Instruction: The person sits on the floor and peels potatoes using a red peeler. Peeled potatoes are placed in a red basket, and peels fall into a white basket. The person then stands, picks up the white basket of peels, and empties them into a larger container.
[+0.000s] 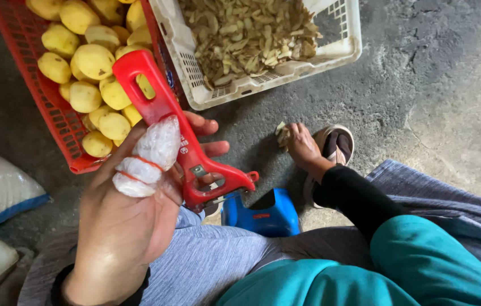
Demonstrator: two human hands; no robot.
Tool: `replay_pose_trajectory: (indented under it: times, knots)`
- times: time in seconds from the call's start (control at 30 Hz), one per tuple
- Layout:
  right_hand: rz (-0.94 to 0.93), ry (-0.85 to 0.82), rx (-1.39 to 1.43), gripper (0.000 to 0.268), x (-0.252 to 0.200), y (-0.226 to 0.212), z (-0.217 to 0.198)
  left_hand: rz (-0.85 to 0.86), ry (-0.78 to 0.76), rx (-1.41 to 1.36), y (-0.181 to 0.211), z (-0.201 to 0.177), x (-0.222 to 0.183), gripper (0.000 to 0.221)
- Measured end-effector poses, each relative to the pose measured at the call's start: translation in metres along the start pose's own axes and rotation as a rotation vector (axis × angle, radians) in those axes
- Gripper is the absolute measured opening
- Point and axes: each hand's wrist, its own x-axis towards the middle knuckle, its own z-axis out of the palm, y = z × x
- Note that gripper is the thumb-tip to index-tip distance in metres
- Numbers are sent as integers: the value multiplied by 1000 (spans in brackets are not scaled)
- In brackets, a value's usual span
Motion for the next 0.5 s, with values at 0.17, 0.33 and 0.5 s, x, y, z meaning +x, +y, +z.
replay_pose_trajectory:
  times: [0.17,0.33,0.5]
  knots:
    - [-471,-17,-327,74,14,-16,-21,18,-16,-1,-2,0,2,39]
    - [-534,-64,-540,66,-6,-9,-20,0,4,-10,-2,-2,5,38]
    - [-585,-129,-514,50,-18,16,-21,-7,9,-26,-3,0,7,35]
